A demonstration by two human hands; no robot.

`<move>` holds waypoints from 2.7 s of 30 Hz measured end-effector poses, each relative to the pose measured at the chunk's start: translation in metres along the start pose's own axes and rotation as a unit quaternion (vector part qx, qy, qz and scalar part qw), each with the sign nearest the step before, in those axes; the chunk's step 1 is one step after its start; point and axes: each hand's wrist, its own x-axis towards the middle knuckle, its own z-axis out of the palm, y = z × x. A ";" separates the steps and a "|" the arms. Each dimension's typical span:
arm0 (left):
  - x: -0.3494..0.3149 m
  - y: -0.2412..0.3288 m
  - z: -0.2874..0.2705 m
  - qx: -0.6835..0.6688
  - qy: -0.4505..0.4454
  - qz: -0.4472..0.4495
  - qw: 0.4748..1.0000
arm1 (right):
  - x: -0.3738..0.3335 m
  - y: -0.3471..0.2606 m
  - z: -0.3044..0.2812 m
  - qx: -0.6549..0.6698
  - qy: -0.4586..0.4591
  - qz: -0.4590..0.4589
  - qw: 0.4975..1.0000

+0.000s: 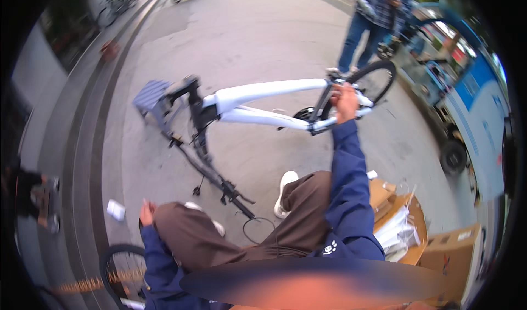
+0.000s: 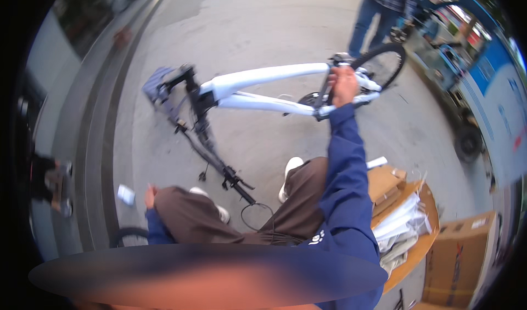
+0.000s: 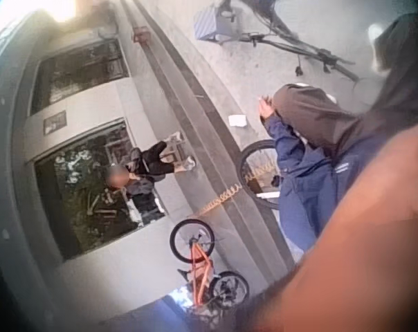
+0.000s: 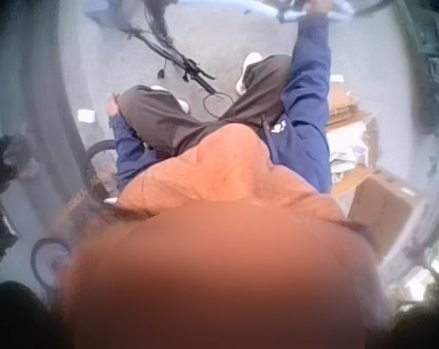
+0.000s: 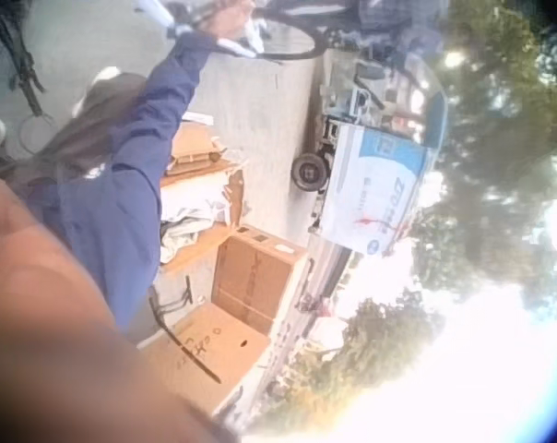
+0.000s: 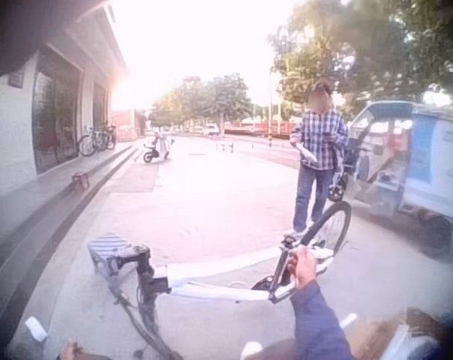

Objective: The person assembles a bicycle outdoors, using an Allen key to tighten bolts on the handlebar stem and installing a handlebar mount. They unwrap a handlebar grip, attach it to the handlebar, and secure it with bolts. The person also adjusts brake and gear cables on the handlebar.

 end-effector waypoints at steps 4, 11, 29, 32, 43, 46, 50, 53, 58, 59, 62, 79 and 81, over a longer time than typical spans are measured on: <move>-0.032 0.118 0.063 -0.054 0.073 0.050 0.995 | 0.029 -0.010 -0.020 -0.020 0.022 0.013 0.999; -0.126 0.246 0.190 -0.018 -0.095 0.101 0.990 | 0.041 -0.032 -0.045 -0.002 0.028 0.059 0.998; -0.175 0.118 0.314 0.537 -0.575 0.134 0.603 | 0.136 -0.135 0.017 -0.365 0.022 -0.129 0.922; -0.166 0.120 0.316 0.534 -0.547 0.133 0.631 | 0.180 -0.140 0.041 -0.509 0.103 -0.244 0.819; -0.151 0.122 0.317 0.531 -0.526 0.108 0.655 | 0.205 -0.115 0.116 -0.291 -0.122 -0.018 0.949; -0.155 0.124 0.316 0.525 -0.524 0.110 0.661 | 0.151 -0.083 0.116 -0.239 -0.117 -0.098 0.959; -0.158 0.130 0.314 0.531 -0.517 0.108 0.663 | 0.048 -0.057 0.078 -0.220 -0.134 -0.094 0.962; -0.161 0.138 0.320 0.494 -0.502 0.162 0.691 | -0.042 -0.041 0.040 -0.306 -0.161 -0.130 0.929; -0.162 0.161 0.353 0.249 -0.459 0.117 0.845 | -0.157 -0.019 0.006 -0.300 -0.225 -0.144 0.916; -0.162 0.167 0.360 0.205 -0.457 0.110 0.859 | -0.171 -0.016 0.005 -0.275 -0.226 -0.125 0.926; -0.165 0.185 0.374 0.087 -0.462 0.071 0.880 | -0.194 -0.011 0.007 -0.278 -0.228 -0.155 0.920; -0.184 0.174 0.358 -0.023 -0.416 0.042 0.908 | -0.208 0.004 0.016 -0.382 -0.159 -0.345 0.842; -0.185 0.174 0.351 -0.013 -0.412 0.041 0.910 | -0.215 0.008 0.020 -0.358 -0.221 -0.283 0.862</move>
